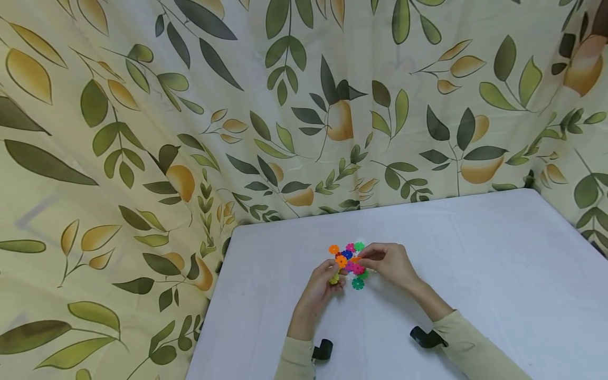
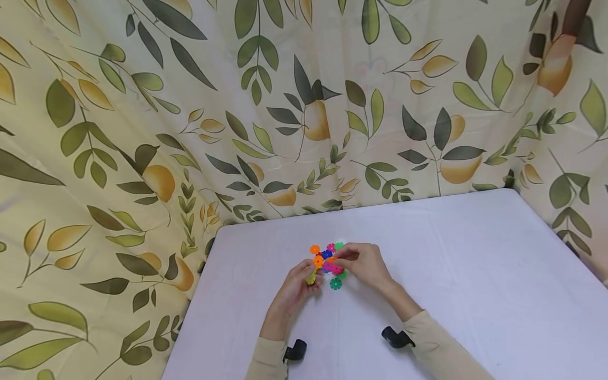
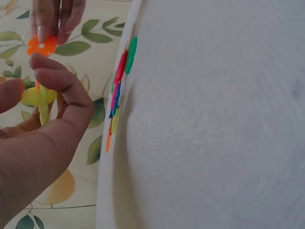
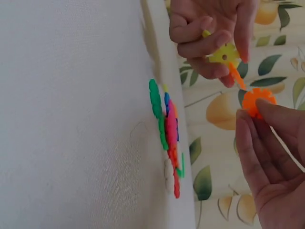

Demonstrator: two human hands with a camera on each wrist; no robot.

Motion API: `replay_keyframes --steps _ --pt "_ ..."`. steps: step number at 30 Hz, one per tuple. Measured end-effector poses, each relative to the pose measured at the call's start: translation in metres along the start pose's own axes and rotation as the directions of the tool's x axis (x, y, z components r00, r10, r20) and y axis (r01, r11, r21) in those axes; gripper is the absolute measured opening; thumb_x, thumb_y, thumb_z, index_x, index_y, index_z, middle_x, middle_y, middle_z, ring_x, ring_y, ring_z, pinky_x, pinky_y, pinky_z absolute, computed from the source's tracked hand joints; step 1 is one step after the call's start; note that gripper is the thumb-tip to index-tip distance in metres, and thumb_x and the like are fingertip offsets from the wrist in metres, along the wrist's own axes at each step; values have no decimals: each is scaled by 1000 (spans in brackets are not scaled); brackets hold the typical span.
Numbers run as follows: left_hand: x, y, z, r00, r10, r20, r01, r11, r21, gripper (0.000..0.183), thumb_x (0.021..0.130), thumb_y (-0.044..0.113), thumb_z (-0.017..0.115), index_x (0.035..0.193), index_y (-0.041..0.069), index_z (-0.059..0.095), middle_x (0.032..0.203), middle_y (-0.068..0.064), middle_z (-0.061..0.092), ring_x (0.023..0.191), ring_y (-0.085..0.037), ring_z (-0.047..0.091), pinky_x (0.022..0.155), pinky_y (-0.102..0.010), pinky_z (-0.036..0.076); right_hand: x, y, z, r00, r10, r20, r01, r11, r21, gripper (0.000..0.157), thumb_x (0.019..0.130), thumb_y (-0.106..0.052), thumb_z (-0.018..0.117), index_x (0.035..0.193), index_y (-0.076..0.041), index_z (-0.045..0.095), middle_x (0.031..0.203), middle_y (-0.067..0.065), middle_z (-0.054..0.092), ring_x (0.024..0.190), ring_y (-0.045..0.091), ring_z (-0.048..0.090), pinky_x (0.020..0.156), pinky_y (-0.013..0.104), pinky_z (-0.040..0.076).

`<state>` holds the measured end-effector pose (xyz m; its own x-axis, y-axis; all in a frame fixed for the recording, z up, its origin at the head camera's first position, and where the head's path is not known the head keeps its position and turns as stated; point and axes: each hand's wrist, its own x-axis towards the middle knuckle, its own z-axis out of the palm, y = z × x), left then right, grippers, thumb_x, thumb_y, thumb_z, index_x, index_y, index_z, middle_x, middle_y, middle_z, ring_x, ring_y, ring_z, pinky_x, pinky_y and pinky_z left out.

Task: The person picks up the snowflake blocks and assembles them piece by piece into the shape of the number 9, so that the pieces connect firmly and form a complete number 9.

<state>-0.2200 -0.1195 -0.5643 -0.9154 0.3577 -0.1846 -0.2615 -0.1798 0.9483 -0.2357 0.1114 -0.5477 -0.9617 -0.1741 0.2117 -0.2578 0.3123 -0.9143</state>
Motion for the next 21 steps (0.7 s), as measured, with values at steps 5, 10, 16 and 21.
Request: replay_keyframes --steps 5,10,16,21 --pt "0 0 1 1000 -12 -19 12 1000 17 24 110 22 53 117 0 60 104 -11 73 76 -14 57 64 -22 45 0 -1 3 1000 -26 -10 26 999 28 13 86 -7 86 96 -13 81 93 2 78 84 16 76 74 23 59" --pt "0 0 1 1000 -6 -14 6 1000 15 31 112 26 48 119 -2 60 109 -21 72 73 -13 56 63 -20 47 -1 0 5 999 -46 0 45 998 51 14 85 -5 85 97 -12 81 94 3 79 84 15 76 75 23 60" --pt "-1 2 4 999 -13 -37 13 1000 -17 33 112 25 46 117 -4 60 113 -30 71 68 -11 59 64 -21 51 -1 -1 6 998 -62 -1 62 997 51 15 85 -2 85 96 -12 81 94 3 78 83 15 77 74 23 60" --pt "-2 5 7 998 -4 -61 2 1000 -25 29 112 24 46 112 0 63 114 -36 68 65 -11 61 62 -20 54 -1 -3 6 998 -70 -7 70 997 33 15 85 -3 85 96 -12 82 93 3 79 82 13 76 74 23 60"
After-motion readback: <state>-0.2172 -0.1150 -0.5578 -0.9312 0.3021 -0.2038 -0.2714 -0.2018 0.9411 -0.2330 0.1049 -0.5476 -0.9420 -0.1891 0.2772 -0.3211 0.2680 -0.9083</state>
